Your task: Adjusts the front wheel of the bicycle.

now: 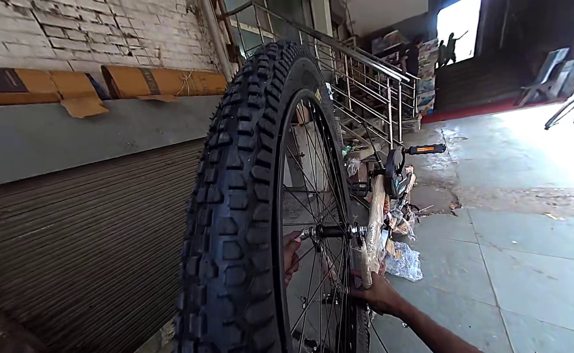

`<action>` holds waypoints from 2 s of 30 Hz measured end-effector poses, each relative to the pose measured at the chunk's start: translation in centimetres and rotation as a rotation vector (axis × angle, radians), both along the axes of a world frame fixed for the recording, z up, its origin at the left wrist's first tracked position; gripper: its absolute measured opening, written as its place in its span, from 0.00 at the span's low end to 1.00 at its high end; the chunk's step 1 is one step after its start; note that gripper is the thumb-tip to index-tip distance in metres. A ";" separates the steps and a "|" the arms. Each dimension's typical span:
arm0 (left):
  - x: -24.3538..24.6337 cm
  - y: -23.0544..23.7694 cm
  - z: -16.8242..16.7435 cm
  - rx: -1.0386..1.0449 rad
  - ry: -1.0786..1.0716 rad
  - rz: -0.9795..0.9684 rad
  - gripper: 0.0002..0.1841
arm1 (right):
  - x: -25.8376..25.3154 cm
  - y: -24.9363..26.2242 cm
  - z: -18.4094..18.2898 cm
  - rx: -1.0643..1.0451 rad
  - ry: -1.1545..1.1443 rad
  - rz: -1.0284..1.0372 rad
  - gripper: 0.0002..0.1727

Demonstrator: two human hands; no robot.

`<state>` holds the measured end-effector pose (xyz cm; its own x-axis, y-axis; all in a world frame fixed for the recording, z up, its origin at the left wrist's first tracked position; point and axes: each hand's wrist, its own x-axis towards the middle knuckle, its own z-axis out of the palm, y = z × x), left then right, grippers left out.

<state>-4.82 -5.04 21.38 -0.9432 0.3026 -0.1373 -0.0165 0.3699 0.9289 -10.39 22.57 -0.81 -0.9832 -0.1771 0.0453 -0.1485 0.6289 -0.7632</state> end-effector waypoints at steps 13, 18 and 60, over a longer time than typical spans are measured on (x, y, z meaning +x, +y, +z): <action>-1.3 -0.2 3.2 -0.348 0.021 -0.172 0.20 | -0.4 -0.3 -0.7 -0.109 -0.013 -0.002 0.31; -3.4 0.7 -7.7 0.204 0.315 -0.047 0.26 | -0.7 -0.3 -0.8 -0.113 -0.039 -0.022 0.33; -4.3 2.7 5.9 -0.679 -0.148 -0.274 0.06 | -0.4 -0.7 -1.6 -0.158 -0.043 -0.031 0.27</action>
<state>-9.15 -2.33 27.23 -0.8035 0.3274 -0.4972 0.0515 0.8703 0.4898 -10.83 21.84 -2.42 -0.9896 -0.1408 0.0280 -0.0960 0.5038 -0.8585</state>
